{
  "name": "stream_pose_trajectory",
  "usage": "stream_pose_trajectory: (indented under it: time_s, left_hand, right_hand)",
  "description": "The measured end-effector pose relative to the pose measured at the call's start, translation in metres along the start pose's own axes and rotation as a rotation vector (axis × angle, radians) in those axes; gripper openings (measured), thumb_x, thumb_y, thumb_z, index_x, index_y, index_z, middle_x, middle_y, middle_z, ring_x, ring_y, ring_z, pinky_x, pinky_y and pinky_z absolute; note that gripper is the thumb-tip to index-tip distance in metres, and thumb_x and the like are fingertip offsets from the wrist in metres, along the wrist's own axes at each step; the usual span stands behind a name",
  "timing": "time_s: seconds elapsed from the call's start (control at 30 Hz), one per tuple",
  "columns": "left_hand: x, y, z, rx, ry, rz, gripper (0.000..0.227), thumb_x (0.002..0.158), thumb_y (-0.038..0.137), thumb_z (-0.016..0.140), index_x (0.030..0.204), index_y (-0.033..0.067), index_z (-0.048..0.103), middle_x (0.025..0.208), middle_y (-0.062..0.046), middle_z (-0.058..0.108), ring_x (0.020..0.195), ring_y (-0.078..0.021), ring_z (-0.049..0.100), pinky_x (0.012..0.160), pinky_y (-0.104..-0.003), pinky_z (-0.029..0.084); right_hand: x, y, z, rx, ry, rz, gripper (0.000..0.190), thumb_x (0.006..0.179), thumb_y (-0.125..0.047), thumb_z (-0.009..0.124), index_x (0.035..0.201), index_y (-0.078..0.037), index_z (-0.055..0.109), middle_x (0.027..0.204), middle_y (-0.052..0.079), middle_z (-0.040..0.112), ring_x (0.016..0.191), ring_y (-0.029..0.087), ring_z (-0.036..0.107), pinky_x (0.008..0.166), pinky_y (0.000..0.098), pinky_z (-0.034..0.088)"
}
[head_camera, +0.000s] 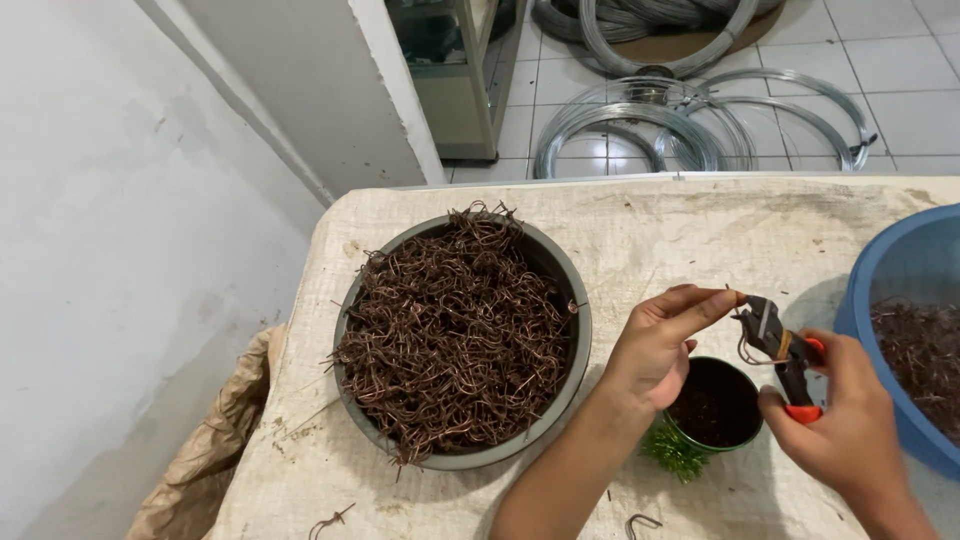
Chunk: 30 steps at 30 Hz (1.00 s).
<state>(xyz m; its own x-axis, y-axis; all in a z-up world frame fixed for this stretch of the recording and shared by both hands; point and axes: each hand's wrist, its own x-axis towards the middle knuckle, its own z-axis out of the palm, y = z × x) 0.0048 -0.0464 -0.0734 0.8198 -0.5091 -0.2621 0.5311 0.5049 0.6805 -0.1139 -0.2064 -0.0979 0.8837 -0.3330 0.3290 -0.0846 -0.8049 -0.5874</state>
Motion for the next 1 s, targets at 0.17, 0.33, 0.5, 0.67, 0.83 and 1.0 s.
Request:
stream_pose_trajectory:
  time_s: [0.17,0.33,0.5,0.67,0.83,1.0]
  left_hand:
    - [-0.008,0.0,0.008,-0.044,-0.031,0.132,0.015,0.077,0.02,0.085,0.092,0.0193,0.08,0.093,0.012,0.071,0.104,-0.0089,0.064,0.105,-0.03,0.035]
    - [-0.012,-0.003,0.018,-0.056,0.099,0.178,0.02,0.074,0.023,0.086,0.092,0.0177,0.08,0.101,0.011,0.059,0.114,-0.0059,0.054,0.112,-0.027,0.041]
    - [-0.019,0.001,0.023,0.005,0.141,0.221,0.016,0.078,0.023,0.083,0.093,0.0182,0.079,0.109,0.007,0.048,0.117,-0.0081,0.051,0.111,-0.025,0.046]
    - [-0.02,-0.001,0.026,0.05,0.168,0.265,0.018,0.078,0.024,0.083,0.095,0.0192,0.08,0.107,0.008,0.049,0.118,-0.0077,0.043,0.111,-0.02,0.04]
    - [-0.019,0.005,0.028,0.097,0.227,0.224,0.015,0.075,0.027,0.085,0.087,0.0212,0.078,0.109,0.005,0.045,0.115,-0.0058,0.048,0.109,-0.021,0.042]
    - [-0.025,0.022,0.026,0.716,0.19,0.285,0.036,0.089,0.055,0.061,0.113,0.0297,0.07,0.129,0.001,0.042,0.122,-0.0198,0.052,0.119,-0.054,0.021]
  right_hand:
    - [0.0,0.002,0.005,-0.014,0.023,0.002,0.068,0.071,-0.015,0.074,0.134,0.005,0.057,0.121,0.02,0.062,0.109,0.034,0.065,0.098,0.0442,0.047]
    - [0.003,0.001,0.006,-0.062,0.034,-0.026,0.07,0.07,-0.018,0.074,0.134,0.005,0.057,0.121,0.021,0.062,0.11,0.035,0.064,0.1,0.0456,0.046]
    - [0.006,-0.004,0.005,0.003,-0.02,0.04,0.063,0.072,-0.016,0.073,0.132,0.0,0.061,0.12,0.017,0.067,0.106,0.031,0.069,0.096,0.0414,0.05]
    - [0.005,-0.006,0.007,-0.021,0.011,0.079,0.054,0.074,-0.014,0.072,0.126,-0.001,0.067,0.113,0.014,0.073,0.103,0.028,0.072,0.094,0.0387,0.054]
    - [0.005,0.015,0.02,-0.008,0.087,-0.015,0.046,0.076,-0.013,0.072,0.121,-0.002,0.068,0.105,0.012,0.073,0.098,0.024,0.073,0.093,0.0342,0.056]
    - [0.014,0.024,0.024,-0.016,-0.026,0.139,0.033,0.079,-0.019,0.07,0.11,-0.009,0.066,0.091,0.006,0.075,0.097,0.02,0.076,0.081,0.0351,0.052]
